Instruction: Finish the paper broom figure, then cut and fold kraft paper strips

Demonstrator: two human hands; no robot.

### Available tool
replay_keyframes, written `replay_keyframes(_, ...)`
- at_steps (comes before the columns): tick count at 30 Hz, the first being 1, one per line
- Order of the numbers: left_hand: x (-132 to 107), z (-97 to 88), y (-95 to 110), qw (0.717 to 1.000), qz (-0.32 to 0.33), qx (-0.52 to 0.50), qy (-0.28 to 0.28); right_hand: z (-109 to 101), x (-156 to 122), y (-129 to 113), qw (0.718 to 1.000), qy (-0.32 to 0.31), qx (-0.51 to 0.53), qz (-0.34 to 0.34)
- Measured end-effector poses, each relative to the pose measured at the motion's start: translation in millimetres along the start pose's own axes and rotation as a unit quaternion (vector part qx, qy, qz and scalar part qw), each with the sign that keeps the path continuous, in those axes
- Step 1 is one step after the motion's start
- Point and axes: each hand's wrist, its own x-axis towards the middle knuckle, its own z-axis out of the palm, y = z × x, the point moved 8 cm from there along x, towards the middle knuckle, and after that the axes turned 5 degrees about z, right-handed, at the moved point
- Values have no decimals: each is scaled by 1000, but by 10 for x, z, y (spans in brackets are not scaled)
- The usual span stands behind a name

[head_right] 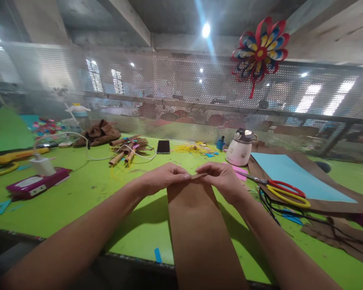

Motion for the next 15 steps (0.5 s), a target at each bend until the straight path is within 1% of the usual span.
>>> replay_keyframes(2,16,-16,-28,1000,-4,12,11,-26,16,58,1000,5,7,28)
replay_keyframes(5,39,-34,-48,999,-1,42,21,-64,36,76,999,0,-22,42)
replay_keyframes(7,50,-43,-41,998,8,65,26,-85,45,94,998,-16,-22,60)
replay_keyframes(10,58,-68,-19,994,19,95,41,-92,35,94,994,-61,9,85)
replay_keyframes(13,59,-87,22,989,38,129,59,-80,2,30,991,-94,23,91)
replay_keyframes(15,58,-87,46,985,49,151,65,-46,-22,-17,991,-100,11,90)
